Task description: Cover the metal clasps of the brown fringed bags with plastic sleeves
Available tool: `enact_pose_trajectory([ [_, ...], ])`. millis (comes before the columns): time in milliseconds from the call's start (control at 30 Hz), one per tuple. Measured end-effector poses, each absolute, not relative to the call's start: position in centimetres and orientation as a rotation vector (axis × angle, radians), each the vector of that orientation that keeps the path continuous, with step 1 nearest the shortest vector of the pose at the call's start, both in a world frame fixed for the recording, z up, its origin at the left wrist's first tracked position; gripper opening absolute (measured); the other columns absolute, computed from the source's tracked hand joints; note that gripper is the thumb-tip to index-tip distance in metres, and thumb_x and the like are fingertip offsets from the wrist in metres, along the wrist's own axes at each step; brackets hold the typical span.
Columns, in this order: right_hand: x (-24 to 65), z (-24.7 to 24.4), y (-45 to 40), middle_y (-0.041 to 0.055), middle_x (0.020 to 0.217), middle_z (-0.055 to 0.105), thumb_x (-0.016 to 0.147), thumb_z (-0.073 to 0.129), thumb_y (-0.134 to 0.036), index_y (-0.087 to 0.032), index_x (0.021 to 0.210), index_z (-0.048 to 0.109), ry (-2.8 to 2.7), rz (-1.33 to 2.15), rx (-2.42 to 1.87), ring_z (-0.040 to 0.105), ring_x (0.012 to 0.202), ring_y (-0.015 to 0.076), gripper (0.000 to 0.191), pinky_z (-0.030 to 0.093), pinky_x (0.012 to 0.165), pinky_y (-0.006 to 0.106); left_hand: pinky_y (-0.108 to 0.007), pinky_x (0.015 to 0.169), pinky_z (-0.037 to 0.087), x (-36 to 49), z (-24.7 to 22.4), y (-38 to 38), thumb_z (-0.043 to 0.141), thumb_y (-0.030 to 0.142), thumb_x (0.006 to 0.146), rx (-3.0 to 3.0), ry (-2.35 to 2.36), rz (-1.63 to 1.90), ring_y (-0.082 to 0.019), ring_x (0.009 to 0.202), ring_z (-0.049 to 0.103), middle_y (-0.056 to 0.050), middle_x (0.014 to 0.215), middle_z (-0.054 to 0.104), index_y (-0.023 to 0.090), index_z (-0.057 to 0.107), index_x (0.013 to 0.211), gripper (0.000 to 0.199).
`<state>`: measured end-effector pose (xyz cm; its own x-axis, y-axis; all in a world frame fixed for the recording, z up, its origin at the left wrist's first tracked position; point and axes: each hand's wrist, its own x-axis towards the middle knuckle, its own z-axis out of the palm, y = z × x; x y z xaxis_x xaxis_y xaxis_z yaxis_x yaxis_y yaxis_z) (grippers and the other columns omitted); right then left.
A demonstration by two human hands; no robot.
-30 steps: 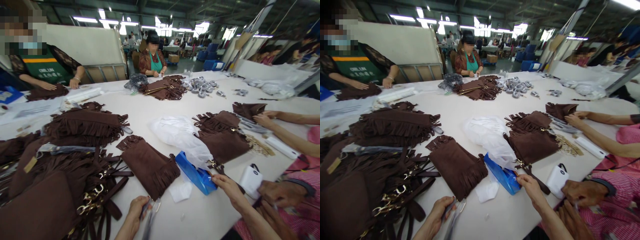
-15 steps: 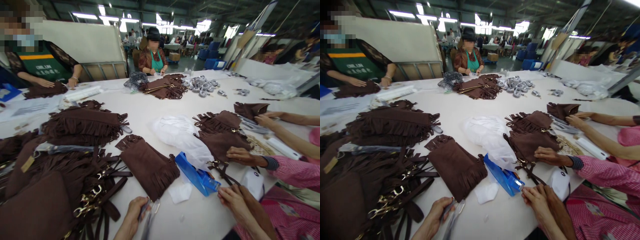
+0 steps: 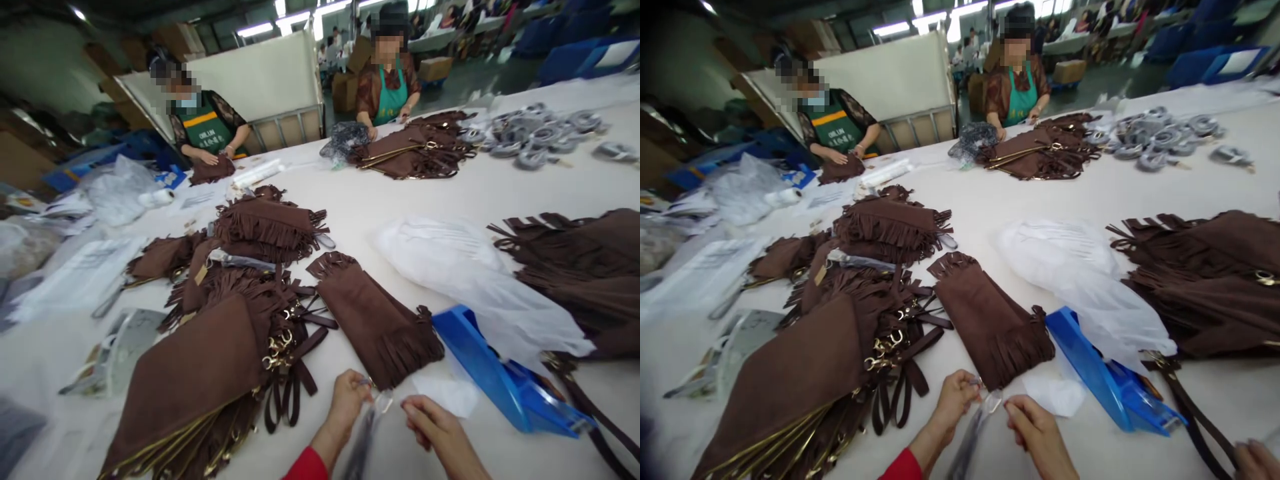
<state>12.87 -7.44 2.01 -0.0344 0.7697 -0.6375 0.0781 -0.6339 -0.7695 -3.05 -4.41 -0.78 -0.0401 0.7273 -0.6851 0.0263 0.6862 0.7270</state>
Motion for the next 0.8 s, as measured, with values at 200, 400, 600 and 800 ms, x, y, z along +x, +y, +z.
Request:
enact_pose_trajectory([
  [200,7.4,1.3,-4.5,-0.006,0.041,0.045,0.056,0.056,-0.041,-0.016,0.056,0.053,-0.687,1.754,-1.703,0.033,0.036,0.0055,0.025,0.021,0.038,0.02,-0.023,0.054,0.032,-3.2,-1.1,-4.4,0.051,0.018,0.056,0.802,1.58,0.677,-0.01,0.054,0.043,0.005,0.05,0.048,0.017,0.048,0.058,0.003],
  [400,6.7,0.3,-4.3,-0.0066,0.039,0.041,0.058,0.053,-0.039,-0.017,0.049,0.048,-0.628,1.749,-1.806,0.03,0.034,0.0046,0.024,0.02,0.036,0.02,-0.025,0.06,0.033,-3.3,-0.3,-5.1,0.042,0.023,0.071,1.164,1.766,0.408,-0.012,0.062,0.049,0.003,0.062,0.056,0.02,0.055,0.071,0.013],
  [600,6.0,0.4,-3.1,-0.0079,0.033,0.036,0.066,0.048,-0.027,-0.018,0.044,0.042,-0.586,1.801,-1.955,0.028,0.028,0.0038,0.024,0.017,0.033,0.019,-0.032,0.067,0.038,-3.6,-0.8,-5.5,0.031,0.026,0.079,1.481,1.778,0.244,-0.02,0.073,0.057,-0.009,0.08,0.064,0.016,0.053,0.098,0.03],
  [800,6.6,0.6,-3.0,-0.0084,0.038,0.039,0.076,0.048,-0.021,-0.015,0.05,0.044,-0.609,1.881,-2.095,0.031,0.03,0.0025,0.028,0.02,0.031,0.016,-0.038,0.073,0.04,-3.2,-2.0,-6.6,0.036,0.017,0.077,1.596,1.684,0.396,-0.026,0.08,0.058,-0.014,0.082,0.063,0.015,0.052,0.106,0.033],
])
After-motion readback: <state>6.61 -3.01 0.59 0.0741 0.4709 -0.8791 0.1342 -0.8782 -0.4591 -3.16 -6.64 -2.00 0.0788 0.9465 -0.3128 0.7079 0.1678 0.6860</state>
